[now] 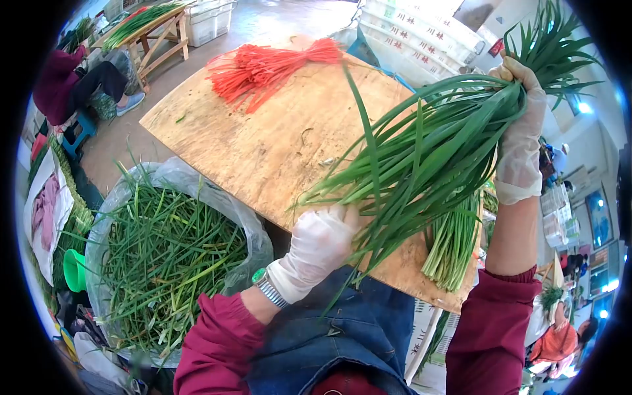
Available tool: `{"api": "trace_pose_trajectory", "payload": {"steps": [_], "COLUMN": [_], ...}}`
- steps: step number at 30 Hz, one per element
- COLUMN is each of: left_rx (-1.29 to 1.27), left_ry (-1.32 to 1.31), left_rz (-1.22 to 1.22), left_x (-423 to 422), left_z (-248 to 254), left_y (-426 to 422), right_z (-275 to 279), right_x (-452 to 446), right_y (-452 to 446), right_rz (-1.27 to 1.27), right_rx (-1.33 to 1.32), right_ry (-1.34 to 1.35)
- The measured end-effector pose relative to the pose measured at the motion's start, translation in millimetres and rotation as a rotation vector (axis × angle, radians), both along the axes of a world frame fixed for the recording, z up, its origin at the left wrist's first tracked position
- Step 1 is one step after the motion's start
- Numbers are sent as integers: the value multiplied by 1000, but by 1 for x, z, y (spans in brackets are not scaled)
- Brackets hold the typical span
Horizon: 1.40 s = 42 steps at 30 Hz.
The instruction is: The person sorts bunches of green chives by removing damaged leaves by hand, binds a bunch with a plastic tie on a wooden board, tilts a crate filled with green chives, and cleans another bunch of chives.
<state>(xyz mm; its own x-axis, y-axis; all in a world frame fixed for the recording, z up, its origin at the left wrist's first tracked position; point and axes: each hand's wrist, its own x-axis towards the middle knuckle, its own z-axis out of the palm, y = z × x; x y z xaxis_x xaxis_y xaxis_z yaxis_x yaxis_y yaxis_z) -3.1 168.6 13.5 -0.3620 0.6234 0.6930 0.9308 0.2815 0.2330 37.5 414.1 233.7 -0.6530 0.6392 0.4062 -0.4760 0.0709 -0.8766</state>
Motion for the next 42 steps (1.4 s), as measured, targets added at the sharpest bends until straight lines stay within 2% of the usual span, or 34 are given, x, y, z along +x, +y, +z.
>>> {"api": "trace_pose_trajectory", "payload": {"steps": [4,6,8,10,12,14,15,16,17,18,19,20,22,24,28,29,32,33,34,36,38,40,42], "left_rx": [15,-123,-234,-372,-513,-803,-715,-743,-602,-470,-350,-253,-200,-93,-220,-259,-181,61,78,112,11,51,92], "left_ry": [-136,-139,-264,-338,-247,-203,-143,-314,-327,-362,-409,-458,-403,-357,-318,-303,-719,-727,-881,-1190,-550,-715,-1099], "left_rz": [-76,-49,24,150,477,798,849,866,775,600,409,217,-51,-117,-8,6,-130,-176,-199,-238,-175,11,435], "left_x": [1,-4,-11,-20,-28,-31,-25,-25,-23,-24,-24,-24,-28,-23,-26,-27,-28,-25,-25,-26,-41,-39,-36], "left_z": [3,15,22,18,-2,-11,-12,11,12,16,20,24,20,3,-27,-32,-21,-26,-17,7,-4,8,34], "left_y": [-33,-83,-140,-211,-293,-358,-354,-318,-284,-248,-211,-174,-108,-45,15,19,-12,-22,-35,-68,-112,-169,-230], "right_z": [-1,0,-2,-3,-5,-7,-8,-9,-9,-8,-7,-8,-9,-12,-13,-15,-19,-21,-23,-29,-26,-25,-22], "right_x": [-2,2,4,4,5,8,8,8,11,12,14,14,17,18,24,24,32,34,34,39,43,46,51], "right_y": [1,-1,2,9,11,12,14,16,6,0,2,3,-2,-2,-2,1,21,28,30,32,34,35,44], "right_rz": [-54,8,101,174,233,318,354,391,355,320,427,426,417,394,356,363,438,499,556,509,550,588,642], "right_rx": [18,49,36,-8,-41,-27,-27,-27,-15,-1,14,24,44,50,53,60,4,7,10,-48,-97,-54,0], "right_ry": [10,5,26,50,54,90,120,149,173,199,197,209,227,240,239,244,259,263,270,345,426,447,430]}}
